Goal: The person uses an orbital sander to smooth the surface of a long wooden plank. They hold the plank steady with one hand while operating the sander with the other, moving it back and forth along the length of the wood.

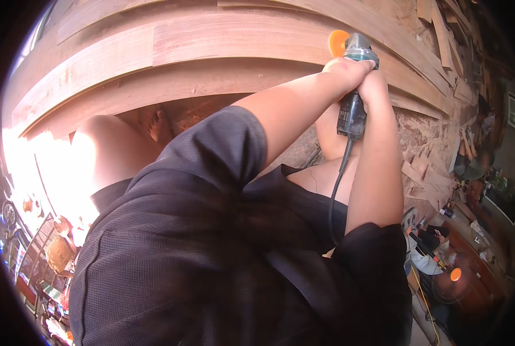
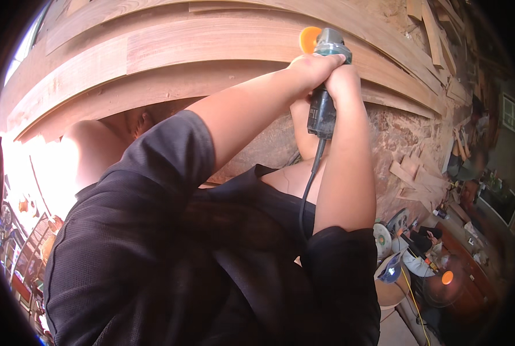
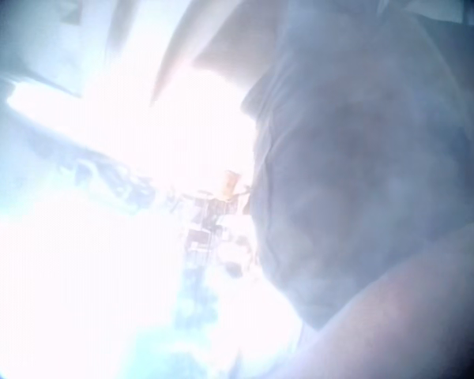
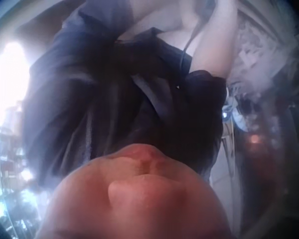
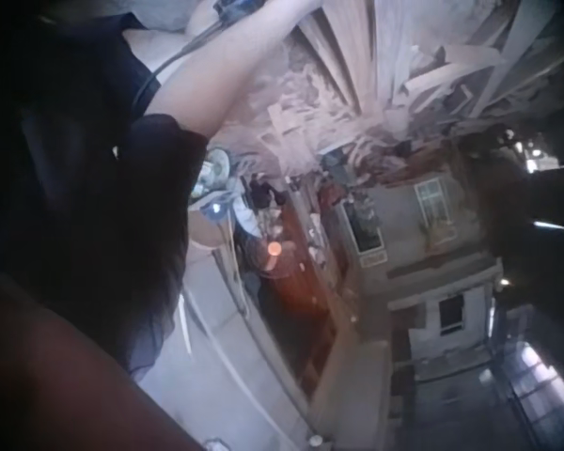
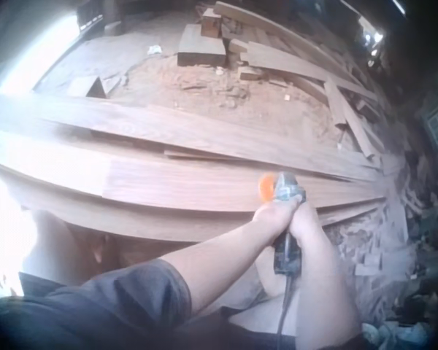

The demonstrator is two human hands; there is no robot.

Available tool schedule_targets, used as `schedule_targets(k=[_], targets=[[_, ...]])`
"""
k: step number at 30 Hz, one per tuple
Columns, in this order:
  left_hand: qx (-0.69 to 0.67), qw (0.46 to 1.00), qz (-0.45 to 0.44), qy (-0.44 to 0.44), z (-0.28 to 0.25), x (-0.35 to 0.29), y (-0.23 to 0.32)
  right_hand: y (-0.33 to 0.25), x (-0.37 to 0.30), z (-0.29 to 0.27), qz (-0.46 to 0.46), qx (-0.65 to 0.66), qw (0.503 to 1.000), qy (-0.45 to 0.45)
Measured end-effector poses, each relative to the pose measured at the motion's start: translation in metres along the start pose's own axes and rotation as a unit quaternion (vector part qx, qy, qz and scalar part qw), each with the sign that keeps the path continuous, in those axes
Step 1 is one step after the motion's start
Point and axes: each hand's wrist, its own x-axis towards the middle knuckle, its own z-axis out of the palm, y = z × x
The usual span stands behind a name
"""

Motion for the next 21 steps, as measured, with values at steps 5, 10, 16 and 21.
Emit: schedule_targets(k=[5,10,16,21], targets=[[-0.141,0.987,0.026,0.067,-0.061,-0.069,-0.011,-0.067,-0.045,0.054,-0.065,-0.135,0.986,-0.069],[-0.240,0.937,0.114,0.226,-0.109,-0.104,-0.040,-0.137,-0.102,0.102,-0.169,-0.271,0.941,-0.115],[-0.190,0.962,0.112,0.163,-0.070,-0.075,-0.036,-0.091,-0.051,0.074,-0.136,-0.247,0.953,-0.107],[-0.072,0.992,0.079,0.067,0.002,-0.002,-0.019,-0.025,-0.008,-0.008,-0.090,-0.153,0.983,-0.044]])
